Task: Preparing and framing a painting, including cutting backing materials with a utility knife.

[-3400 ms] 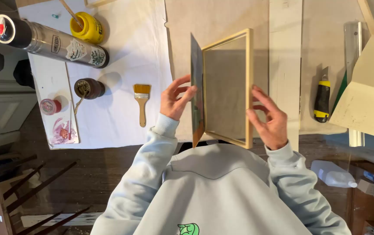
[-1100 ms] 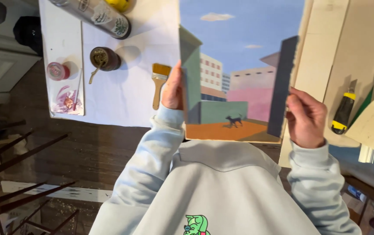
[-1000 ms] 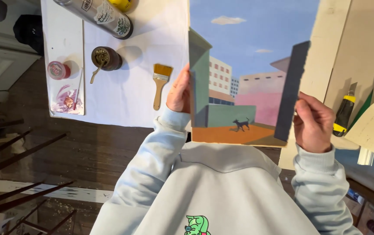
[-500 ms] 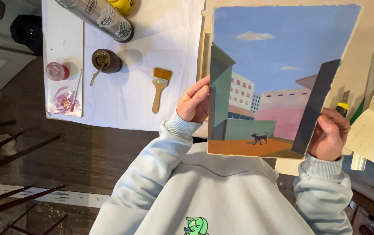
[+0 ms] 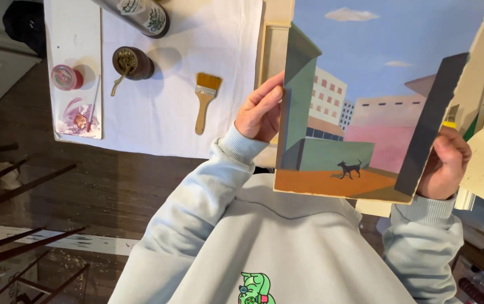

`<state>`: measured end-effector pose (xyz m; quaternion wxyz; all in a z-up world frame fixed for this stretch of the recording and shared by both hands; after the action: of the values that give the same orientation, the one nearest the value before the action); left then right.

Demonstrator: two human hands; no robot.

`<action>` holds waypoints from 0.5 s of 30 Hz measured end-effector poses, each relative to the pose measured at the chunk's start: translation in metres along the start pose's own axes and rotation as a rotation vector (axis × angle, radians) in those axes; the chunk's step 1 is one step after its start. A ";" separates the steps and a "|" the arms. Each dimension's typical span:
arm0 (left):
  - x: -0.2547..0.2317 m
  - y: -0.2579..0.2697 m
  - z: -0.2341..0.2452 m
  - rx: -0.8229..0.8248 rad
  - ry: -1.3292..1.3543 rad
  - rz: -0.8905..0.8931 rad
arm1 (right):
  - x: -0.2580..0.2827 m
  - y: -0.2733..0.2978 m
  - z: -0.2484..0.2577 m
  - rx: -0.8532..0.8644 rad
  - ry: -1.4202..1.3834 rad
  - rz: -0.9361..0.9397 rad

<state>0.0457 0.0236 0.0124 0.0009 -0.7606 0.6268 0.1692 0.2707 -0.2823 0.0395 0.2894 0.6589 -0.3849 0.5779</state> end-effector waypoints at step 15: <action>0.002 -0.004 -0.011 0.046 -0.006 0.012 | 0.001 -0.001 0.005 0.004 0.003 0.011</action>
<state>0.0530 0.0203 0.0214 0.0195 -0.7560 0.6351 0.1571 0.2740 -0.2857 0.0400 0.2854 0.6564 -0.3871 0.5812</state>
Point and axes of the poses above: each hand's wrist, its own y-axis away from the middle knuckle, its own z-axis out of the back of the hand, x = y × z, the point moved 7 cm from there along -y, towards the middle knuckle, and after that the axes turned 12 degrees about z, right-handed, at the moved point
